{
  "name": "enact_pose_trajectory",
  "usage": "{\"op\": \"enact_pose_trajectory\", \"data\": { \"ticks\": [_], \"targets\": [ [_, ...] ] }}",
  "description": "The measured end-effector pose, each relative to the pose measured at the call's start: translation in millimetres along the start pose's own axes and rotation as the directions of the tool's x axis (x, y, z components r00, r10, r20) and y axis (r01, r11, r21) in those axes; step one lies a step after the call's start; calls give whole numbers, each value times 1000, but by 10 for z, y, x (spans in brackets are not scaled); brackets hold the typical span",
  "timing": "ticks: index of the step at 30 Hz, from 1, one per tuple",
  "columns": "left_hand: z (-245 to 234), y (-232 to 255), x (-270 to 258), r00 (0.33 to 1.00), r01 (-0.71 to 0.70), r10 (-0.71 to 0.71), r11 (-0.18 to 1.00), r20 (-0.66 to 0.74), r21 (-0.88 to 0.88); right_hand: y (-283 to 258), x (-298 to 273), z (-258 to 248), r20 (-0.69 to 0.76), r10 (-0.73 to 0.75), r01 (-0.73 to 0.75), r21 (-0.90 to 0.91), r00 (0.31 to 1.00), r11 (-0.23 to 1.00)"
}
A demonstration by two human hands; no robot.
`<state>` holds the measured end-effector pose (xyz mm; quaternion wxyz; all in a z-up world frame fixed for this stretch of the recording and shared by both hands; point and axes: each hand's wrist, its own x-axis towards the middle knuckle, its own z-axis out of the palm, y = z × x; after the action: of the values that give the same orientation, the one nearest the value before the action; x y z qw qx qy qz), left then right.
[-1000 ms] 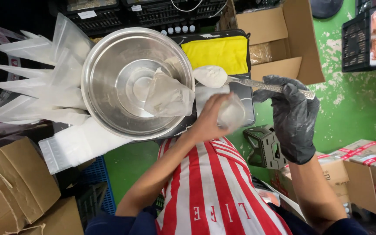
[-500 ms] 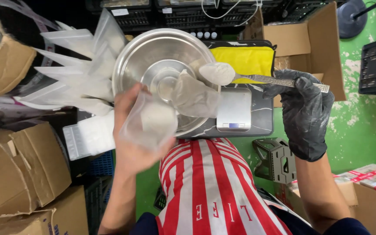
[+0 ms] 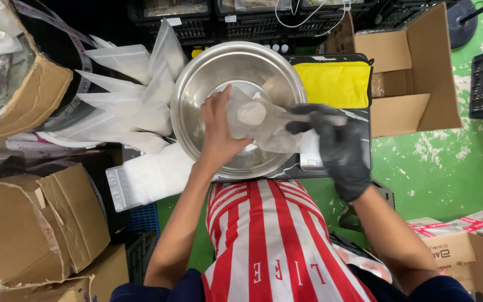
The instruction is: Bagging and weighing white pepper powder from a large bowl into individual plastic bags using a spoon and a digital scale.
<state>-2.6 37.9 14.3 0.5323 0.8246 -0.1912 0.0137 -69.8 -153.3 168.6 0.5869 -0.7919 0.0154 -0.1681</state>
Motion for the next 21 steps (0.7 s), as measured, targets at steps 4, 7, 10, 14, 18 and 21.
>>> {"op": "enact_pose_trajectory", "data": {
  "ticks": [4,7,10,14,18,21],
  "targets": [
    [143,-167,21,1000,6,-5,998,18,-62,474,-8,257,254,-156,208,-190,954,960],
    [214,-337,27,998,57,-57,987,8,-150,1229,-124,292,368,-273,373,-236,889,897],
    [240,-500,4,993,110,-115,980,-24,-163,1285,-89,166,537,-407,604,-263,739,752],
    [284,-751,-91,980,151,-167,979,-105,-140,264,30,-190,326,-395,480,-245,859,842],
    [218,-537,-178,941,301,-317,944,-121,-132,183,-133,-614,130,-353,375,-240,927,896],
    [129,-120,-292,887,403,-422,906,-187,-132,163,-331,-951,195,-270,326,-374,943,868]
  ]
}}
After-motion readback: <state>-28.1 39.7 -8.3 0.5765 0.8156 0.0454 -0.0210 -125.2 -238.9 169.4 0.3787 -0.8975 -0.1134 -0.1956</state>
